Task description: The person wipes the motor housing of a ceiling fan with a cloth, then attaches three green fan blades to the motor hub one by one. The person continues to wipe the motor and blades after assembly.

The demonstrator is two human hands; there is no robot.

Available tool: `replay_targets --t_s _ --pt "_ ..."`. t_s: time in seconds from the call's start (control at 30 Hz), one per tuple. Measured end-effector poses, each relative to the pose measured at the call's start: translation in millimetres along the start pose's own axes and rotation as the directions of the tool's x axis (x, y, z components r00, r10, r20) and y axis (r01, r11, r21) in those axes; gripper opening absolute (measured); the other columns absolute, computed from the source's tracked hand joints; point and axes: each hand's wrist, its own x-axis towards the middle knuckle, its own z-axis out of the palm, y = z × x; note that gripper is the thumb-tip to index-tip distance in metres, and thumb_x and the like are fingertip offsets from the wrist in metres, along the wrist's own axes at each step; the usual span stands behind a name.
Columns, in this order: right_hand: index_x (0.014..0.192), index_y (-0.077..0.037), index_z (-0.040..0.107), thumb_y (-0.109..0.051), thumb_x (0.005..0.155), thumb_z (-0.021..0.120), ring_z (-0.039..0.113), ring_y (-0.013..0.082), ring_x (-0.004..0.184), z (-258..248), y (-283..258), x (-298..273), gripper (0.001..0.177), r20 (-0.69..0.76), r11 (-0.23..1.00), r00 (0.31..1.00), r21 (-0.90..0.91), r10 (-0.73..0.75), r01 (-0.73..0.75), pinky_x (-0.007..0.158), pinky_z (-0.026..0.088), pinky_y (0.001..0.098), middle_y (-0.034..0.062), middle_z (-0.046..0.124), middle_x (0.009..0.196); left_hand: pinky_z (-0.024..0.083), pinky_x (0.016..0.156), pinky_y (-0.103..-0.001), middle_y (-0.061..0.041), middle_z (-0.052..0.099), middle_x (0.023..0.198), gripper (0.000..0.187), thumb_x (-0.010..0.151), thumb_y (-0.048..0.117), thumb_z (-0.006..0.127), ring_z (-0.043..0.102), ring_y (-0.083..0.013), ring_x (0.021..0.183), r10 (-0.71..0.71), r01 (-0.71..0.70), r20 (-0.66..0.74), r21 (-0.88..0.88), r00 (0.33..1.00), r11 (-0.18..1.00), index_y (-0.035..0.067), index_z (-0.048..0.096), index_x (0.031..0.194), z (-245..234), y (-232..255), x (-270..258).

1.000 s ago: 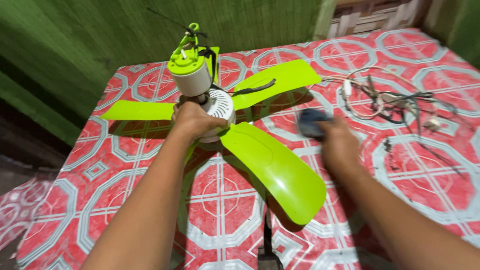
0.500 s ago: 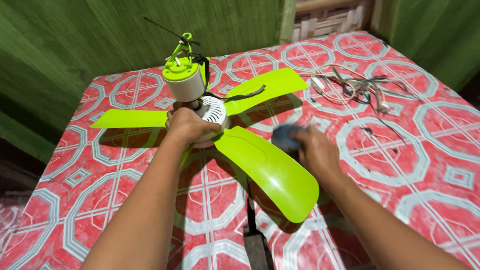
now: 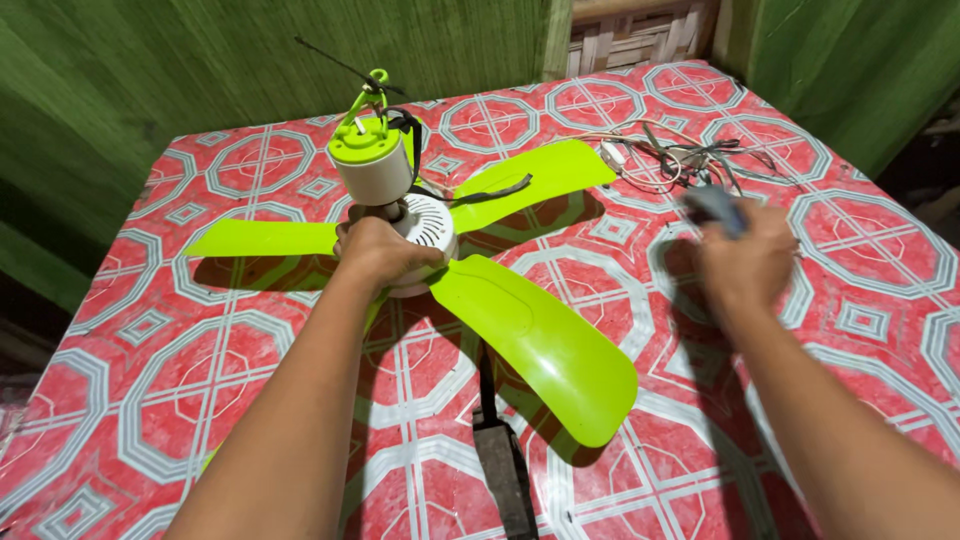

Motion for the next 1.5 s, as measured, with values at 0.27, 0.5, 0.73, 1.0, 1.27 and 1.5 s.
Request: replay_targets --t_s 0.27,0.5,0.73,1.0,1.27,1.5 --pt "0.102 -0.008 0.073 -0.030 0.070 0.084 0.064 0.0393 0.099 0.4 -73.1 -95.9 0.040 0.454 0.964 0.852 0.066 -0.259 0.258 0.084 0.051 0.0493 0.0200 0.066 0.098 0.045 0.109 -0.041 -0.023 0.069 0.119 0.082 0.045 0.048 0.097 0.061 -0.0362 0.119 -0.034 0.034 0.034 0.010 0.999 0.999 -0.003 0.075 0.106 1.8 -20.2 2.9" --pt "0.107 -0.004 0.072 -0.026 0.079 0.088 0.063 0.0400 0.099 -34.0 44.3 -39.1 0.039 0.079 0.920 0.995 -0.384 -0.052 0.079 0.081 0.051 0.0516 0.0198 0.063 0.111 0.060 0.080 -0.047 -0.019 0.074 0.118 0.080 0.040 0.037 0.098 0.074 -0.0367 0.100 -0.094 0.125 0.106 -0.338 0.990 0.933 -0.001 0.074 0.107 -1.2 -29.2 4.6" --pt "0.116 -0.002 0.070 -0.014 0.083 0.086 0.064 0.0403 0.101 40.5 -18.5 17.2 0.038 0.027 0.985 0.986 0.066 -0.164 0.162 0.090 0.052 0.0491 0.0208 0.063 0.112 0.053 0.096 -0.038 -0.020 0.074 0.115 0.080 0.044 0.044 0.096 0.071 -0.0312 0.105 -0.077 0.075 -0.027 -0.065 0.997 0.995 -0.001 0.075 0.106 -27.6 -25.2 16.3" --pt "0.115 -0.003 0.069 -0.006 0.079 0.073 0.072 0.0279 0.104 123.0 -150.6 -2.4 0.036 0.444 0.817 0.864 0.572 -0.237 -0.070 0.093 0.054 0.0372 0.0151 0.073 0.111 0.066 0.063 -0.042 -0.013 0.073 0.113 0.071 0.048 0.019 0.094 0.074 -0.0254 0.093 -0.166 0.154 -0.009 -0.337 0.986 0.929 0.004 0.068 0.112 -64.1 -9.3 20.0" --pt "0.116 -0.007 0.074 -0.025 0.072 0.079 0.068 0.0406 0.102 203.1 -184.9 -43.1 0.048 0.346 0.557 0.480 0.717 -0.806 0.419 0.080 0.053 0.0517 0.0233 0.071 0.116 0.062 0.057 -0.041 -0.011 0.073 0.110 0.074 0.051 0.010 0.093 0.076 -0.0234 0.084 -0.232 0.203 -0.008 -0.455 0.973 0.867 0.007 0.062 0.118 -74.1 -26.9 31.1" --pt "0.106 -0.012 0.077 -0.006 0.091 0.063 0.065 0.0424 0.102 265.8 -128.5 -5.4 0.022 0.453 0.814 0.680 0.247 -0.576 0.525 0.088 0.052 0.0534 0.0219 0.065 0.111 0.064 0.058 -0.042 -0.011 0.073 0.113 0.072 0.050 0.010 0.090 0.076 -0.0234 0.088 -0.211 0.206 0.054 -0.540 0.976 0.816 0.007 0.063 0.116 -62.5 -30.4 50.3"
